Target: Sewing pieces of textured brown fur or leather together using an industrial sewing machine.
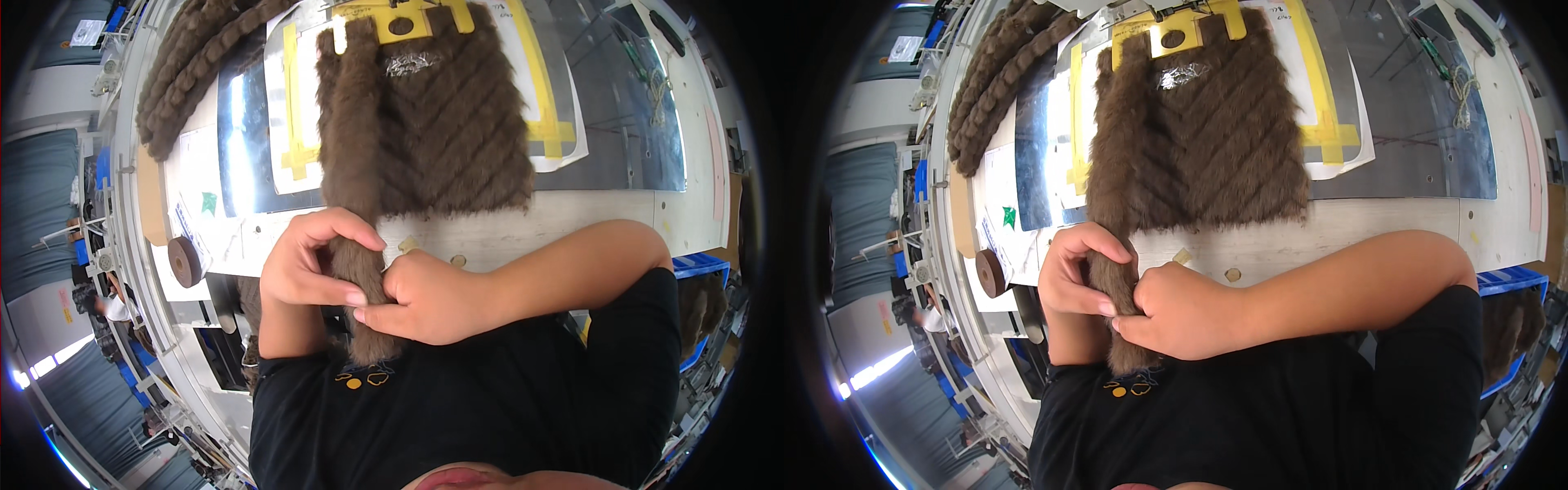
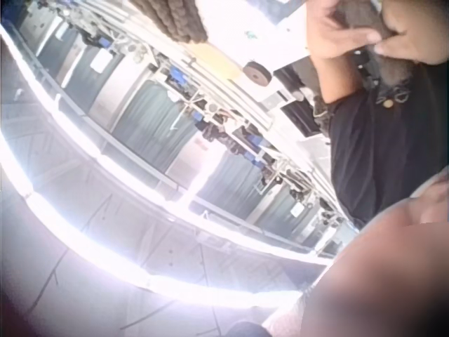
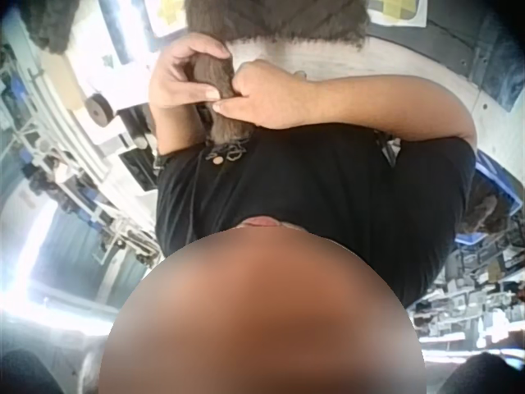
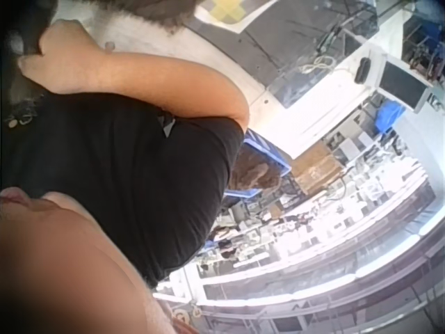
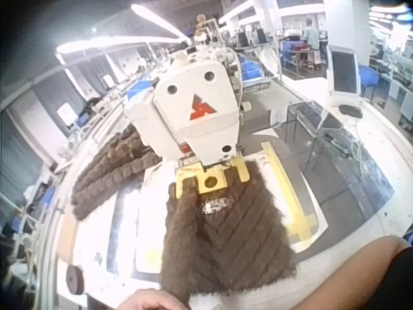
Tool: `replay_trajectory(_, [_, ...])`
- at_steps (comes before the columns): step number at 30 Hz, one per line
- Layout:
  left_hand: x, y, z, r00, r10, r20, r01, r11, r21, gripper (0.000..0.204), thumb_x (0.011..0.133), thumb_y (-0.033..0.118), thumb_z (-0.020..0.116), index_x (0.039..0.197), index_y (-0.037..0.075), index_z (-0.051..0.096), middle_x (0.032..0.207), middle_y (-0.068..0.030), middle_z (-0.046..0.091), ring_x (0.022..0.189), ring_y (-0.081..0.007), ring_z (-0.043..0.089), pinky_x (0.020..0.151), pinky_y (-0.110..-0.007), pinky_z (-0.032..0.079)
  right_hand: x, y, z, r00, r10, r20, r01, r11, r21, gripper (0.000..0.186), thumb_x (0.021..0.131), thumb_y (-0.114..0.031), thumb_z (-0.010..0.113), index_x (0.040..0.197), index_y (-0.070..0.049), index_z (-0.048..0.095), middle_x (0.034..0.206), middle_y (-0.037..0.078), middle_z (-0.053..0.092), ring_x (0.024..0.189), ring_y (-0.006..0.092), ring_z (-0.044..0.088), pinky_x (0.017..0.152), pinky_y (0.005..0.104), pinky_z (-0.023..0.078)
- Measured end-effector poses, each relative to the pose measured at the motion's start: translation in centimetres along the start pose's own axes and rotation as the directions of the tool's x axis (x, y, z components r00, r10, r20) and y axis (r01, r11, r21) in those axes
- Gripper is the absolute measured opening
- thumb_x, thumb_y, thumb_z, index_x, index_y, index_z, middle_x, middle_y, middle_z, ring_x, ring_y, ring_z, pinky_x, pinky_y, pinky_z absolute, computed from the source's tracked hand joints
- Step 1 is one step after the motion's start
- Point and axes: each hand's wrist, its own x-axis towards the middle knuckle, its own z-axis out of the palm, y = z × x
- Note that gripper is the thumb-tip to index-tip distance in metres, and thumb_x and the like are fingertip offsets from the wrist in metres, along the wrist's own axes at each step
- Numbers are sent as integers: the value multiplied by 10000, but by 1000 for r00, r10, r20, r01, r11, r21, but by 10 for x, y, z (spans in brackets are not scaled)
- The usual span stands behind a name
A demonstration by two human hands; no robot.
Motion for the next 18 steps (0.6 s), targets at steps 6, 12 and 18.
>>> replay_trajectory(6, [-8,-2,11,987,-29,-157,17,997,-80,481,644,-94,897,1071,-25,687,1020,-81,701,937,-152,678,836,-272,519,-2,-8,-3,999,47,-12,-45,992,120,473,897,-336,696,702,93,662,604,212,627,579,312,647,588,429,517])
replay_trajectory(12, [-16,-8,7,968,34,-247,-57,995,-86,497,596,-98,905,1033,-11,683,1007,-80,699,914,-154,677,819,-267,516,-2,-11,-1,998,61,33,-62,997,54,479,866,-341,711,684,98,651,593,220,623,570,307,648,584,433,516])
replay_trajectory(18, [-16,-9,6,957,55,-285,-85,992,-94,559,583,-92,907,1083,-8,673,988,-61,685,891,-149,671,798,-261,511,-5,-10,-2,999,-9,45,12,996,-85,417,876,-283,696,684,83,649,597,235,606,552,332,618,563,434,500])
